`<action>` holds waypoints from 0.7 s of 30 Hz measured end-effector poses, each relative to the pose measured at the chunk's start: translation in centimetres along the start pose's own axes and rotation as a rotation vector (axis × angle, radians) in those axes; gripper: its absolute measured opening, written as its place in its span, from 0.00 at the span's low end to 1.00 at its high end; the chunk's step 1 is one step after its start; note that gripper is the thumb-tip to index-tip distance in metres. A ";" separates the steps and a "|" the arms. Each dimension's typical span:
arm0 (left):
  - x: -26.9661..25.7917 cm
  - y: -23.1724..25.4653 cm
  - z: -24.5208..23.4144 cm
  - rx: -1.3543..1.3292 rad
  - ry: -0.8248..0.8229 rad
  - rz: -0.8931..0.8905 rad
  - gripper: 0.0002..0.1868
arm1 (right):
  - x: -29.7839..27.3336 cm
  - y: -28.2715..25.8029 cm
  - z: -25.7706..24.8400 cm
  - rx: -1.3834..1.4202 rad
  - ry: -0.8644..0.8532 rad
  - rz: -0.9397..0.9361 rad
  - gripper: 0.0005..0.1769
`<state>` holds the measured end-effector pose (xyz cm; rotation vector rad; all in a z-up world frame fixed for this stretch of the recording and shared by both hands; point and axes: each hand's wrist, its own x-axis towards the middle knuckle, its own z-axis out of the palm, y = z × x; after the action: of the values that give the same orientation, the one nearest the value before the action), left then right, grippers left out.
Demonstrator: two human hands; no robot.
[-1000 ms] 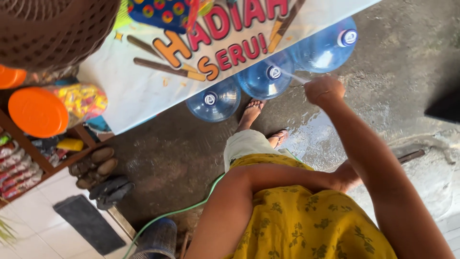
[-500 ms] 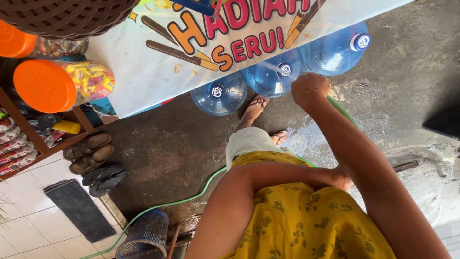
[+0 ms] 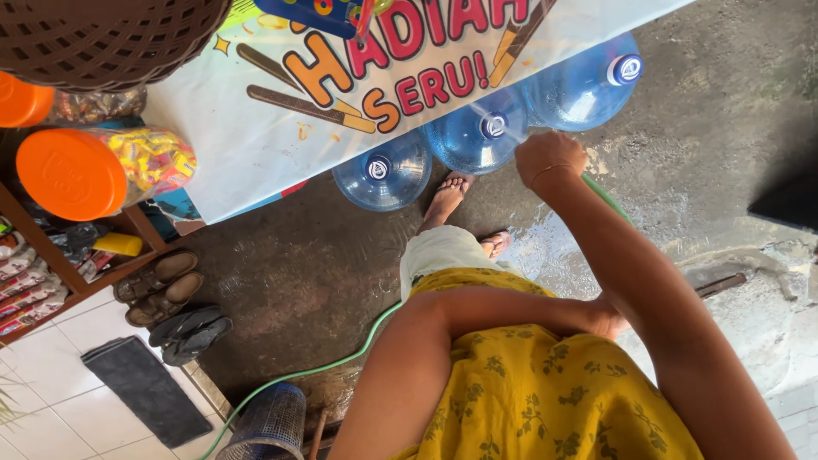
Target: Watering a stone paved floor using a garden hose.
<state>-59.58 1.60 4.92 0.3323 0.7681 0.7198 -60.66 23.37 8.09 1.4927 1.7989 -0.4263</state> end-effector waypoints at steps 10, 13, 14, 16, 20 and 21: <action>4.3 -0.6 14.7 0.156 -0.019 -0.029 0.28 | 0.2 2.5 0.0 0.085 -0.081 0.108 0.30; 4.8 -1.9 15.4 0.203 -0.029 -0.036 0.29 | 3.2 6.3 3.0 0.039 -0.009 0.099 0.24; 4.8 -2.4 15.5 0.220 -0.036 -0.041 0.29 | 3.8 7.5 4.0 0.045 0.015 0.105 0.23; 5.1 -3.6 15.8 0.258 -0.050 -0.050 0.29 | 3.4 9.3 4.2 0.057 0.040 0.121 0.23; 5.7 -6.7 16.1 0.347 -0.087 -0.077 0.29 | 1.3 12.8 4.4 0.270 -0.126 0.313 0.31; 5.8 -7.4 16.2 0.371 -0.098 -0.086 0.29 | 1.3 14.1 5.3 0.328 -0.147 0.351 0.32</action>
<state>-41.41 0.05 9.20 0.6617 0.8169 0.4737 -45.68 24.47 6.52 1.9064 1.3609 -0.6558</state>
